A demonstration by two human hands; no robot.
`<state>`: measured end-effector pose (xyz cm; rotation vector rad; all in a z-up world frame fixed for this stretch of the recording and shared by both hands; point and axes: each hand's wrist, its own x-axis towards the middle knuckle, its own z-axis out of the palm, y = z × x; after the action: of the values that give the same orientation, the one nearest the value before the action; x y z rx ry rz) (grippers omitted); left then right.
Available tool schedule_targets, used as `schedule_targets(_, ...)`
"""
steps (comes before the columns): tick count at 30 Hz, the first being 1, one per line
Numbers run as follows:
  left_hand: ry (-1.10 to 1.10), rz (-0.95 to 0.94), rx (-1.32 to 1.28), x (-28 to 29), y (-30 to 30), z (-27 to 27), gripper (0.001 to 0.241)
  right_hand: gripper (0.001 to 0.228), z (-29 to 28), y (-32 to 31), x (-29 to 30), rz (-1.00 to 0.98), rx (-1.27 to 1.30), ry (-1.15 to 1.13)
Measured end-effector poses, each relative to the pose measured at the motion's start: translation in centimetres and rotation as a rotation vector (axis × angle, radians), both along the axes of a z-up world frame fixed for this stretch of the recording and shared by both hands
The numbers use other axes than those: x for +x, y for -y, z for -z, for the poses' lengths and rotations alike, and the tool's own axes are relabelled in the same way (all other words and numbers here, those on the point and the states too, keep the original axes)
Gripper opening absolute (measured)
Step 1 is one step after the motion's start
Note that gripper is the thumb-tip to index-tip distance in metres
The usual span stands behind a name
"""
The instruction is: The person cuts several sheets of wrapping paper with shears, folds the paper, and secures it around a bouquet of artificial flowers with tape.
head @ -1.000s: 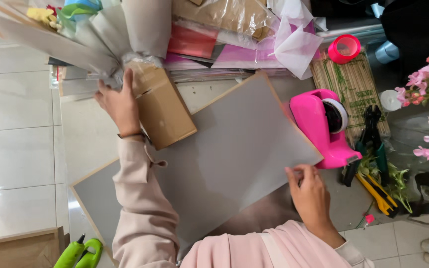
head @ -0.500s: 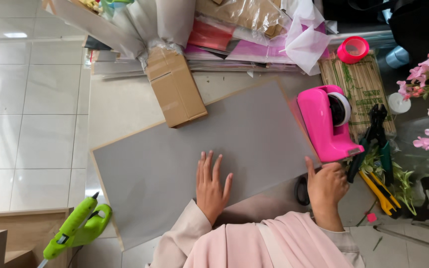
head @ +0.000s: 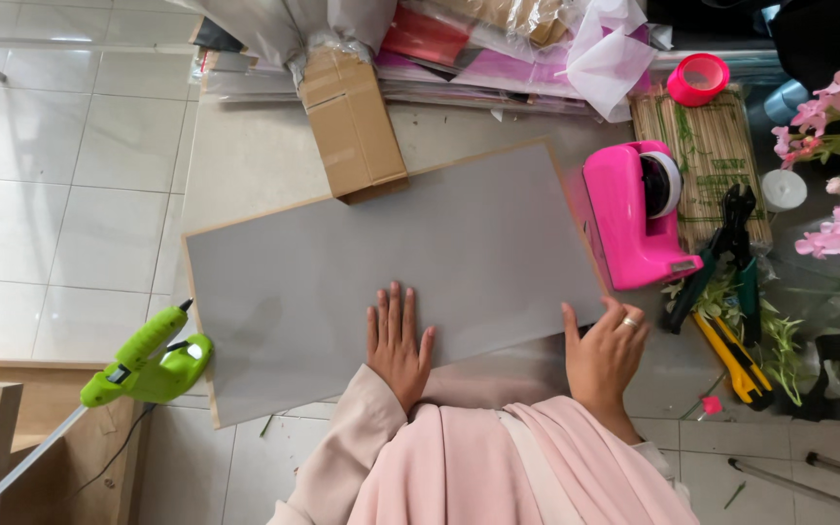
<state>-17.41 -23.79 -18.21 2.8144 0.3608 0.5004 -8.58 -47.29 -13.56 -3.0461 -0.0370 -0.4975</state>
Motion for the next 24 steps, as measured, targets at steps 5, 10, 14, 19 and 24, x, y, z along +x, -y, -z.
schedule_targets(5, -0.045, 0.01, -0.015, -0.3, 0.1, 0.8, 0.057, 0.052, 0.1, 0.4, -1.9, 0.04, 0.661, -0.727)
schedule_targets(10, -0.065, 0.021, -0.045, -0.4, 0.2, 1.1, 0.057, 0.03, 0.2, 0.8, -1.0, 0.106, 1.597, -0.819)
schedule_targets(14, -0.069, 0.029, -0.049, -0.5, 1.2, 1.3, 0.056, 0.044, 6.4, 1.4, -0.4, -0.022, 1.328, -0.761)
schedule_targets(19, -0.049, 0.022, -0.04, 0.1, 4.7, 1.7, 0.057, 0.052, 2.4, -0.6, 0.7, -0.018, 0.848, -0.637)
schedule_targets(24, 0.06, 0.072, -0.23, 3.0, 10.8, 0.2, 0.055, 0.047, -4.7, 0.5, -2.2, -0.295, 0.725, -0.064)
